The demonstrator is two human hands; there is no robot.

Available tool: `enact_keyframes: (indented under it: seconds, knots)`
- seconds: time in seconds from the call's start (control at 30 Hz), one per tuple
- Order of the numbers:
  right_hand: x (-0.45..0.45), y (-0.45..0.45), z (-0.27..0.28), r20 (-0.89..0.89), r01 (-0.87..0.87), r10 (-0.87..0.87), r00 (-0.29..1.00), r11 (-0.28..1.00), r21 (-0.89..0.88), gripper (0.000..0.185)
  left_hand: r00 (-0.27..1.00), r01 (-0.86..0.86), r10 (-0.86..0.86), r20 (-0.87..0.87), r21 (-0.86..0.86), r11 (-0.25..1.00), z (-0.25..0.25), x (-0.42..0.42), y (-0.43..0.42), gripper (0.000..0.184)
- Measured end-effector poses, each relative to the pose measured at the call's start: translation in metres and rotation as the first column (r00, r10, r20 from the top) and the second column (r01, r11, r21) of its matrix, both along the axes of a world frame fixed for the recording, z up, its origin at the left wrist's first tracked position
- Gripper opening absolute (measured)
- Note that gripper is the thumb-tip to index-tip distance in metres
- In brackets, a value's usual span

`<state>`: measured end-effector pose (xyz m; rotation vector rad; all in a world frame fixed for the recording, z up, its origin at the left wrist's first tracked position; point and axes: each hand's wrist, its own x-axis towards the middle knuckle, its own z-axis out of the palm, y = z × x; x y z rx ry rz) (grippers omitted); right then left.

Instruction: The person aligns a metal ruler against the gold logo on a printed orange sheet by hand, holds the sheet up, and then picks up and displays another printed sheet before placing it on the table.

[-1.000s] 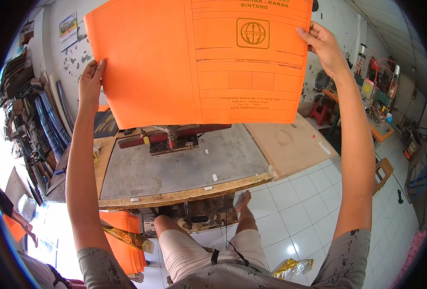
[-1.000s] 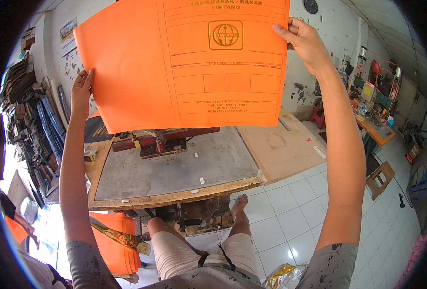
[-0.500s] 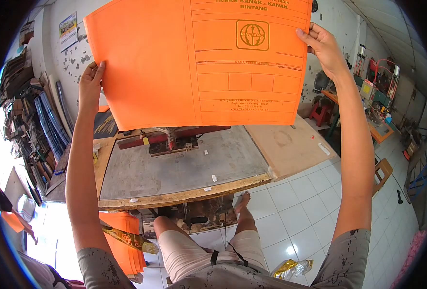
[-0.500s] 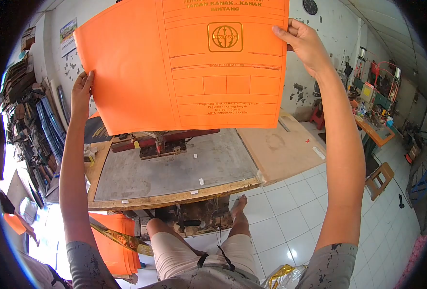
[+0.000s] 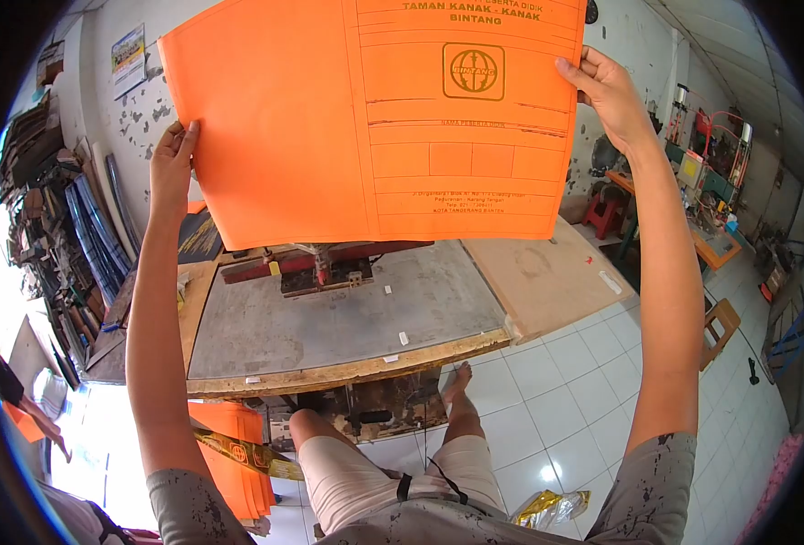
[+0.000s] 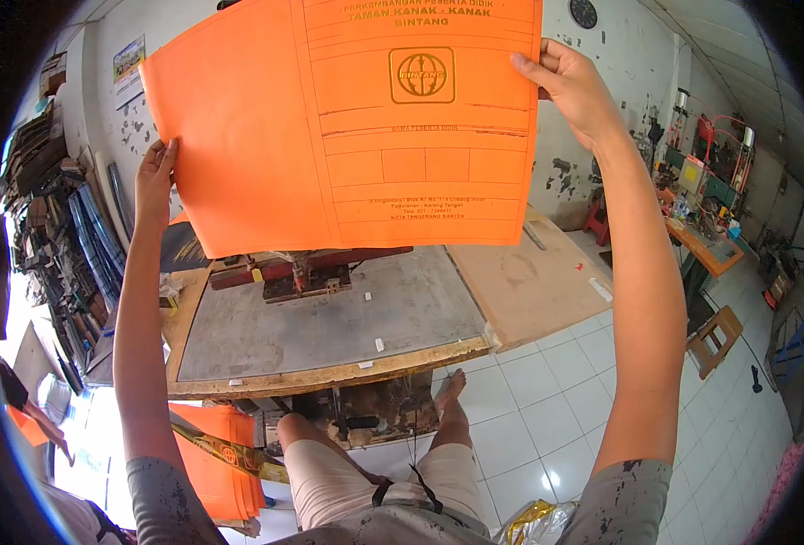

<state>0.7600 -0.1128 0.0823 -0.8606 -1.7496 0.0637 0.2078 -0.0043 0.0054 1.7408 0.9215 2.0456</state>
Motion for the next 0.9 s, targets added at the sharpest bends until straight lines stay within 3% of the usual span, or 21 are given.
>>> enact_keyframes:
  seconds: [0.27, 0.9]
  knots:
    - [-0.009, -0.011, -0.004, -0.01, -0.029, 0.028, 1.0, 0.999, -0.037, 0.031, 0.998, -0.06, 0.059, -0.028, -0.022, 0.998, -0.008, -0.009, 0.005, 0.033]
    - [-0.017, -0.009, -0.027, -0.036, -0.071, 0.067, 0.997, 0.989, -0.128, 0.034, 1.0, 0.018, -0.019, -0.003, -0.047, 0.999, -0.033, -0.019, 0.009, 0.034]
